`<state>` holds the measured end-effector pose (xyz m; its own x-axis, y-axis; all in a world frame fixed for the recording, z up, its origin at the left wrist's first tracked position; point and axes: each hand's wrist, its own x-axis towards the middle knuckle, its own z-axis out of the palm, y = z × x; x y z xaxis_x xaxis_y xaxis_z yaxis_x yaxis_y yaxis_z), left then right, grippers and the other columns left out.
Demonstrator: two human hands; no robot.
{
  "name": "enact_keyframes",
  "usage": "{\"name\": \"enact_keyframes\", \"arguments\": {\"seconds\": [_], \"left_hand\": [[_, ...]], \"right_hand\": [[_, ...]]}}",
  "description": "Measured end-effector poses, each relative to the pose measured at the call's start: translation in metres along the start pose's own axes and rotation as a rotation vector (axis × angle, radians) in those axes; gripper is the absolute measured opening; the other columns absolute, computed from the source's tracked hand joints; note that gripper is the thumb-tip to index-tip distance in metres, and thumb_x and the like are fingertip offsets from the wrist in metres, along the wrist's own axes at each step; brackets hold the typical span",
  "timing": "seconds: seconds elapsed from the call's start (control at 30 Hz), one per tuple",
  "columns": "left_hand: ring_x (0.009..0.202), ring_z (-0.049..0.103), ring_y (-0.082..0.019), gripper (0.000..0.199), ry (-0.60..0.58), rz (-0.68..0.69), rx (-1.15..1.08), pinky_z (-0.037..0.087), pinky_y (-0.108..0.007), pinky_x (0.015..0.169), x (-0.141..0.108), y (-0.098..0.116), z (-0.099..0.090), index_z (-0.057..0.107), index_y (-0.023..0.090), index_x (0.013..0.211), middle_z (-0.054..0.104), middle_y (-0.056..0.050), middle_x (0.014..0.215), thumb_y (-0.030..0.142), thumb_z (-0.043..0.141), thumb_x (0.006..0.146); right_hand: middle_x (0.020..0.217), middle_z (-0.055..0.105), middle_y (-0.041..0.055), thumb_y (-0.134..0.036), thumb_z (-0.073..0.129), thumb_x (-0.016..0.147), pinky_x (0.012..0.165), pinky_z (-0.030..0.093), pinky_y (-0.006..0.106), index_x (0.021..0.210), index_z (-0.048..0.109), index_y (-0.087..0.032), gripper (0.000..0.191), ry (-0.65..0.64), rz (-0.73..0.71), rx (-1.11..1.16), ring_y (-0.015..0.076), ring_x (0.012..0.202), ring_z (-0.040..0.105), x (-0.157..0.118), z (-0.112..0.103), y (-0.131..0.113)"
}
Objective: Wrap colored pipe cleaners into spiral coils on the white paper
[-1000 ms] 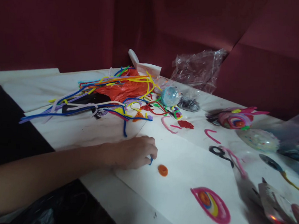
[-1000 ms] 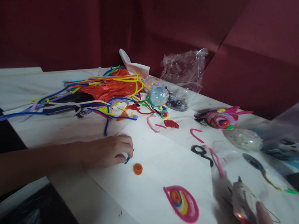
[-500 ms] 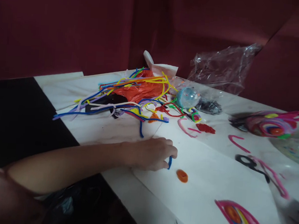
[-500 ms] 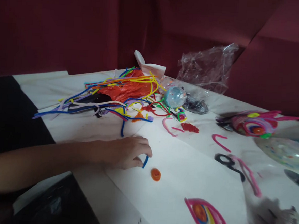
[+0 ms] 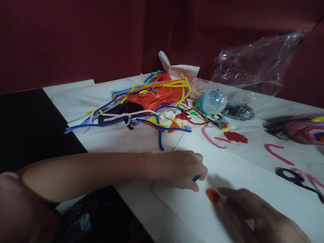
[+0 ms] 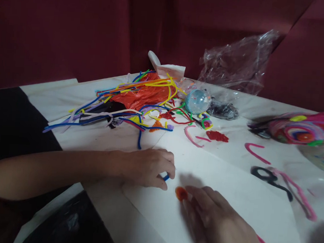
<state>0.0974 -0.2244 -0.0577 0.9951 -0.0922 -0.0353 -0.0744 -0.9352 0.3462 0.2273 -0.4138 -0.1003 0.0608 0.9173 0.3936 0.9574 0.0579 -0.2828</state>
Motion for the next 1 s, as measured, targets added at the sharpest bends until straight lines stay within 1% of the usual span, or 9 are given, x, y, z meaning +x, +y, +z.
{"name": "enact_keyframes", "arguments": {"seconds": [0.03, 0.13, 0.27, 0.37, 0.5, 0.63, 0.77, 0.87, 1.0], "left_hand": [[0.09, 0.055, -0.018, 0.019, -0.004, 0.002, -0.012, 0.042, -0.027, 0.079, 0.0, 0.0, 0.0, 0.062, 0.013, 0.092, 0.058, -0.007, 0.096, 0.025, 0.065, 0.077], [0.091, 0.055, -0.017, 0.02, 0.038, 0.014, -0.039, 0.041, -0.026, 0.08, 0.0, -0.003, 0.004, 0.059, 0.013, 0.094, 0.059, -0.007, 0.096, 0.019, 0.065, 0.076], [0.084, 0.056, -0.017, 0.021, 0.147, -0.023, -0.04, 0.041, -0.027, 0.071, -0.002, -0.007, 0.01, 0.054, 0.016, 0.093, 0.06, -0.004, 0.088, 0.024, 0.063, 0.076], [0.076, 0.057, -0.019, 0.017, 0.131, -0.151, -0.019, 0.039, -0.027, 0.061, -0.002, -0.006, 0.009, 0.055, 0.016, 0.086, 0.06, -0.004, 0.081, 0.027, 0.062, 0.075], [0.071, 0.058, -0.019, 0.007, 0.107, -0.217, -0.032, 0.036, -0.027, 0.057, -0.002, -0.003, 0.005, 0.056, 0.016, 0.076, 0.06, -0.004, 0.074, 0.021, 0.06, 0.074], [0.071, 0.058, -0.02, 0.001, 0.14, -0.25, -0.067, 0.034, -0.027, 0.055, -0.003, -0.003, 0.004, 0.055, 0.016, 0.072, 0.06, -0.004, 0.072, 0.017, 0.054, 0.073], [0.066, 0.056, -0.015, 0.006, 0.154, -0.271, -0.147, 0.033, -0.024, 0.053, -0.003, 0.0, 0.0, 0.057, 0.015, 0.072, 0.06, -0.001, 0.069, 0.011, 0.053, 0.07], [0.065, 0.056, -0.014, 0.005, 0.156, -0.284, -0.22, 0.035, -0.023, 0.056, -0.005, 0.004, -0.004, 0.057, 0.015, 0.069, 0.06, 0.0, 0.067, 0.01, 0.057, 0.069], [0.059, 0.056, -0.012, 0.011, 0.149, -0.327, -0.355, 0.037, -0.022, 0.055, -0.008, 0.008, -0.007, 0.055, 0.013, 0.062, 0.057, 0.001, 0.059, 0.006, 0.054, 0.07]], "right_hand": [[0.094, 0.057, -0.002, -0.033, 0.038, 0.094, 0.047, 0.054, 0.026, 0.1, 0.056, -0.031, 0.018, 0.016, 0.047, 0.053, 0.0197, 0.071, 0.059, 0.01, 0.001, 0.001], [0.085, 0.058, -0.0019, -0.037, 0.04, 0.089, 0.053, 0.053, 0.022, 0.091, 0.061, -0.025, 0.024, -0.061, 0.196, 0.271, 0.0175, 0.067, 0.059, 0.032, 0.005, 0.012], [0.082, 0.057, 0.0002, -0.047, 0.039, 0.086, 0.055, 0.05, 0.022, 0.09, 0.063, -0.021, 0.036, -0.201, 0.256, 0.334, 0.0171, 0.066, 0.057, 0.053, 0.01, 0.025], [0.081, 0.057, 0.0003, -0.042, 0.035, 0.087, 0.053, 0.045, 0.022, 0.092, 0.064, -0.02, 0.037, -0.287, 0.205, 0.293, 0.0168, 0.066, 0.056, 0.068, 0.012, 0.023], [0.072, 0.055, -0.0037, -0.018, 0.049, 0.078, 0.051, 0.033, 0.021, 0.083, 0.065, -0.023, 0.018, -0.345, 0.157, 0.131, 0.0157, 0.064, 0.053, 0.087, 0.01, 0.014], [0.075, 0.055, -0.005, 0.003, 0.056, 0.069, 0.054, 0.031, 0.02, 0.076, 0.064, -0.02, 0.025, -0.4, 0.126, 0.009, 0.0148, 0.067, 0.052, 0.095, 0.002, 0.004], [0.079, 0.056, -0.0021, 0.001, 0.05, 0.078, 0.054, 0.034, 0.02, 0.076, 0.061, -0.016, 0.021, -0.434, 0.072, 0.001, 0.0144, 0.067, 0.052, 0.095, -0.005, -0.001], [0.078, 0.056, -0.0008, -0.003, 0.047, 0.081, 0.054, 0.038, 0.02, 0.083, 0.062, -0.016, 0.02, -0.438, 0.041, 0.043, 0.0147, 0.066, 0.053, 0.093, -0.009, 0.001], [0.072, 0.056, -0.0028, -0.005, 0.043, 0.082, 0.05, 0.037, 0.018, 0.083, 0.062, -0.017, 0.023, -0.383, -0.041, 0.091, 0.0127, 0.058, 0.052, 0.092, -0.012, 0.001]]}}
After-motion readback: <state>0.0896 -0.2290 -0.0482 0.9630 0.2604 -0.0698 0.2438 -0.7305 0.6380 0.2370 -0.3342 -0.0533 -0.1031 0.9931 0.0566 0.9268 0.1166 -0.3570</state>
